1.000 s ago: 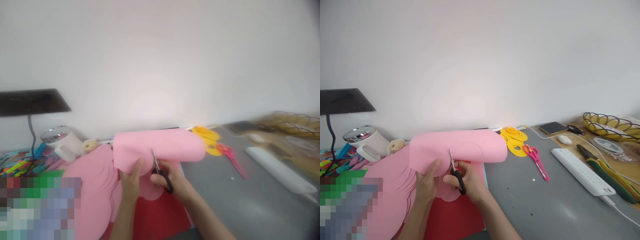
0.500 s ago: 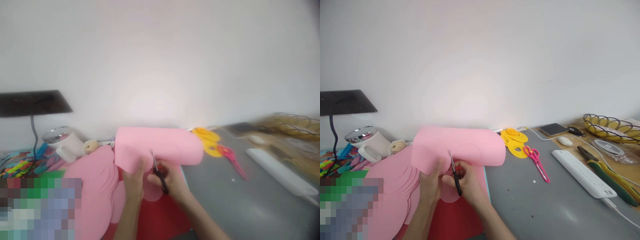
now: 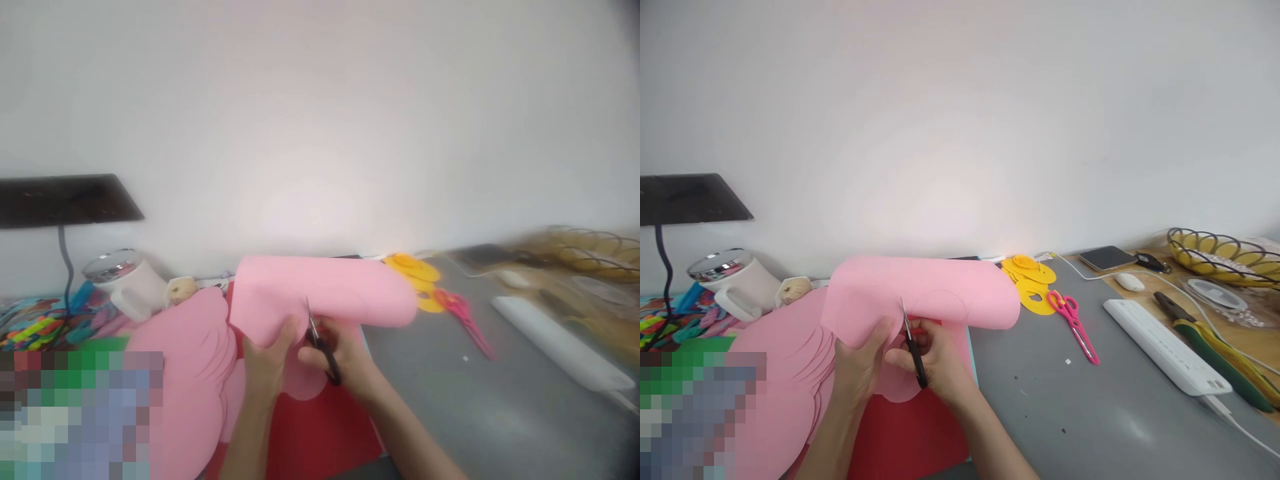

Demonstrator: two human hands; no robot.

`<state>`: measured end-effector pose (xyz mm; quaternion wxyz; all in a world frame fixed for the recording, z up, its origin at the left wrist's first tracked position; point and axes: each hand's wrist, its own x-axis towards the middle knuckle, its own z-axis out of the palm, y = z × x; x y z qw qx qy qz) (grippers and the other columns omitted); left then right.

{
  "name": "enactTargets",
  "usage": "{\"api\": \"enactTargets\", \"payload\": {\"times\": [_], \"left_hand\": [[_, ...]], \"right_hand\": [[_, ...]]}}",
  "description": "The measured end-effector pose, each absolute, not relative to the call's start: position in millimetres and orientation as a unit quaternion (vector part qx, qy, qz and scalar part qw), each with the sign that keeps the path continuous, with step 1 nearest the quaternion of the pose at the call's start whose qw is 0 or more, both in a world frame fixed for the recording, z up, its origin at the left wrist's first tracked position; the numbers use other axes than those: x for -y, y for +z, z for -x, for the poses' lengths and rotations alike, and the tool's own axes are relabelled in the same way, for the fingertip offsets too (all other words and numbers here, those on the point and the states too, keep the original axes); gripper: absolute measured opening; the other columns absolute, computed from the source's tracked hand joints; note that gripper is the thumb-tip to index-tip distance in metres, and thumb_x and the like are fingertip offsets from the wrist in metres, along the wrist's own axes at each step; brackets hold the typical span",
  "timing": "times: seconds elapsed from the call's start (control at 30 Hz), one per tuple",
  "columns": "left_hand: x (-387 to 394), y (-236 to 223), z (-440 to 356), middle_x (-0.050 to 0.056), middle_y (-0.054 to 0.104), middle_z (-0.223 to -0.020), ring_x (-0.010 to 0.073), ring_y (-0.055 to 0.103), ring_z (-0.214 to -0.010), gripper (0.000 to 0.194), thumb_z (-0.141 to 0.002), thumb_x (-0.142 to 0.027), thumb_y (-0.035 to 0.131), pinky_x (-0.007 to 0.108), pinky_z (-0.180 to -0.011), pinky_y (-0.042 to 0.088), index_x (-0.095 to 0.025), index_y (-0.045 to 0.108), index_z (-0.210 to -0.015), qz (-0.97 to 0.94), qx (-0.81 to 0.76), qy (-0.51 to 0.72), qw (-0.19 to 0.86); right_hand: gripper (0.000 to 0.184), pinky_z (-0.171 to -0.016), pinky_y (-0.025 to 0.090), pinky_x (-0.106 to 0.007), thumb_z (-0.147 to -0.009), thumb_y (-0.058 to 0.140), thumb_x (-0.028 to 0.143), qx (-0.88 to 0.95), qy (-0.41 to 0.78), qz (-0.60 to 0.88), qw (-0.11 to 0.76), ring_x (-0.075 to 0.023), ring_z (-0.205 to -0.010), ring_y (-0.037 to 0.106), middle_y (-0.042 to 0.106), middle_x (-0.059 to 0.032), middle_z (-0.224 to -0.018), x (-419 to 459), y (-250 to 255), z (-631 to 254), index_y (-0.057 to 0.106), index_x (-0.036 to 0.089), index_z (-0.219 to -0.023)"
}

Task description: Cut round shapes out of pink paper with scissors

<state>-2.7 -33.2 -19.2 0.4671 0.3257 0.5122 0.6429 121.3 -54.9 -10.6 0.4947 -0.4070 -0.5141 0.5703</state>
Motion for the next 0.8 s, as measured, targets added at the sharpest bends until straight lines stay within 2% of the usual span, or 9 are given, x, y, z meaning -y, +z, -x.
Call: {"api": "enactTargets", "payload": {"times": [0.13, 0.33, 0.63, 0.8], "left_hand": [[32.5, -19.7, 3.6, 0.01, 0.072, -0.099, 0.0288, 0.067, -0.097, 0.055, -0.052, -0.033, 0.086, 0.038, -0.081, 0.056, -0.014, 0.068, -0.1, -0.328, -0.511, 0.644, 0.464], [31.7, -22.2, 6.9, 0.01, 0.073, -0.092, 0.0286, 0.068, -0.091, 0.042, -0.055, -0.032, 0.085, 0.039, -0.079, 0.056, -0.016, 0.07, -0.091, -0.338, -0.527, 0.632, 0.457], [31.9, -21.3, 7.0, 0.01, 0.073, -0.093, 0.0304, 0.067, -0.094, 0.044, -0.054, -0.033, 0.085, 0.043, -0.083, 0.055, -0.016, 0.07, -0.091, -0.346, -0.528, 0.635, 0.445], [32.3, -20.6, 8.1, 0.008, 0.073, -0.087, 0.0271, 0.067, -0.091, 0.039, -0.053, -0.032, 0.086, 0.039, -0.085, 0.055, -0.016, 0.07, -0.085, -0.34, -0.533, 0.636, 0.443]], "right_hand": [[0.042, -0.06, 0.044, -0.03, -0.062, 0.081, 0.052, 0.519, 0.568, 0.403, 0.496, -0.0194, -0.067, 0.055, 0.063, -0.0032, -0.077, 54.8, -10.9, -121.6, 0.064, 0.019, -0.082], [0.04, -0.057, 0.042, -0.028, -0.064, 0.08, 0.052, 0.524, 0.565, 0.407, 0.49, -0.0184, -0.065, 0.053, 0.061, -0.0018, -0.072, 55.6, -9.7, -121.8, 0.063, 0.019, -0.08], [0.042, -0.049, 0.033, -0.025, -0.06, 0.08, 0.054, 0.507, 0.57, 0.431, 0.481, -0.0132, -0.057, 0.041, 0.053, 0.0016, -0.062, 55.4, -6.4, -120.9, 0.06, 0.019, -0.073], [0.039, -0.049, 0.032, -0.025, -0.062, 0.079, 0.051, 0.518, 0.557, 0.437, 0.48, -0.0134, -0.055, 0.042, 0.051, 0.0024, -0.06, 54.8, -8.3, -121.4, 0.059, 0.019, -0.074]]}}
